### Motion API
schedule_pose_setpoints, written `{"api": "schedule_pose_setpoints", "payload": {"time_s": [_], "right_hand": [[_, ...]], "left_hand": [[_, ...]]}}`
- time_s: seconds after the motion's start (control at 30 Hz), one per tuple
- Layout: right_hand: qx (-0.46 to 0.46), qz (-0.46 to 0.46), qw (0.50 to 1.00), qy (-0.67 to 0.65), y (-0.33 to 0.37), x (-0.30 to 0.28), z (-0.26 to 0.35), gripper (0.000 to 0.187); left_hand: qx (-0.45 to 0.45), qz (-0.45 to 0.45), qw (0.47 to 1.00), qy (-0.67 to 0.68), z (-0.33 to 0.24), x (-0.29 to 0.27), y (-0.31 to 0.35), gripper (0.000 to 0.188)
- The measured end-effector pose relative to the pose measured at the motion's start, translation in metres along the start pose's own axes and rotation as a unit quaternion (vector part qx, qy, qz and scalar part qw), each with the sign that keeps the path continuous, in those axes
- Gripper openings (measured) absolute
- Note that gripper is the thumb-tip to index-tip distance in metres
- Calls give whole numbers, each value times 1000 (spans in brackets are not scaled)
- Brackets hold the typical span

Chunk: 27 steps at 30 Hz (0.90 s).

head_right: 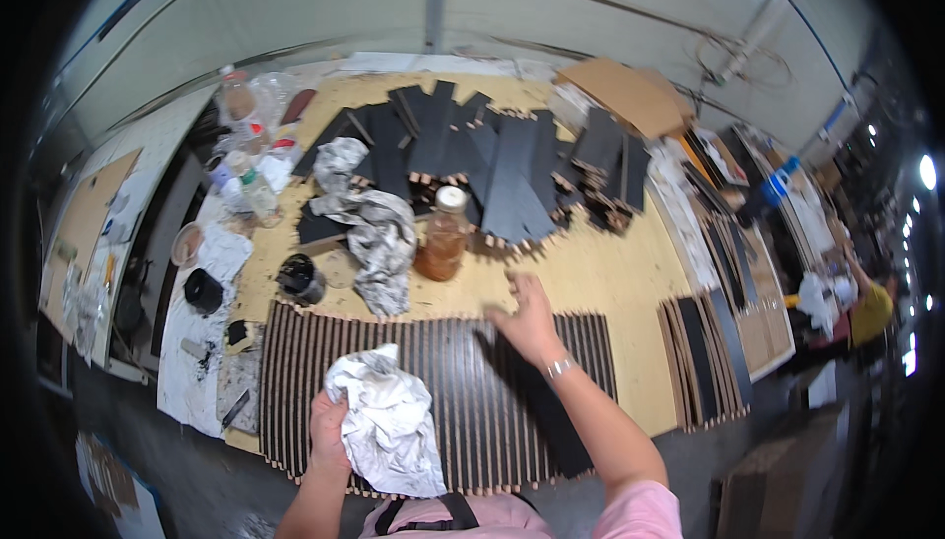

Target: The person finishes wooden slats by sanding them with a block, applying black touch-up paint to the edges using a small applicator, and wiping the surfaces down with a cloth.

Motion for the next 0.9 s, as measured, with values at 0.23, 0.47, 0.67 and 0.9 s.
{"api": "schedule_pose_setpoints", "payload": {"time_s": [0.23, 0.47, 0.67, 0.9], "right_hand": [[146, -26, 962, 228, 283, -98, -51, 97], [138, -141, 975, 107, 321, -94, -79, 76], [135, -152, 977, 71, 326, -100, -99, 74], [128, -154, 978, 60, 331, -105, -99, 71]], "left_hand": [[-76, 187, 927, -317, 107, 109, 2, 46], [242, 479, 549, -641, 253, 153, -7, 53], [259, 432, 563, -655, 257, 143, 25, 58], [259, 342, 526, -735, 230, 162, -35, 50]]}}
Point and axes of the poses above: each hand's wrist, its own y-axis away from the middle knuckle, its own x-axis out of the palm, z = x × y, the point moved 2 cm from there along -y, towards the middle knuckle, and after that the axes turned 4 degrees about x, right-handed, at the moved point
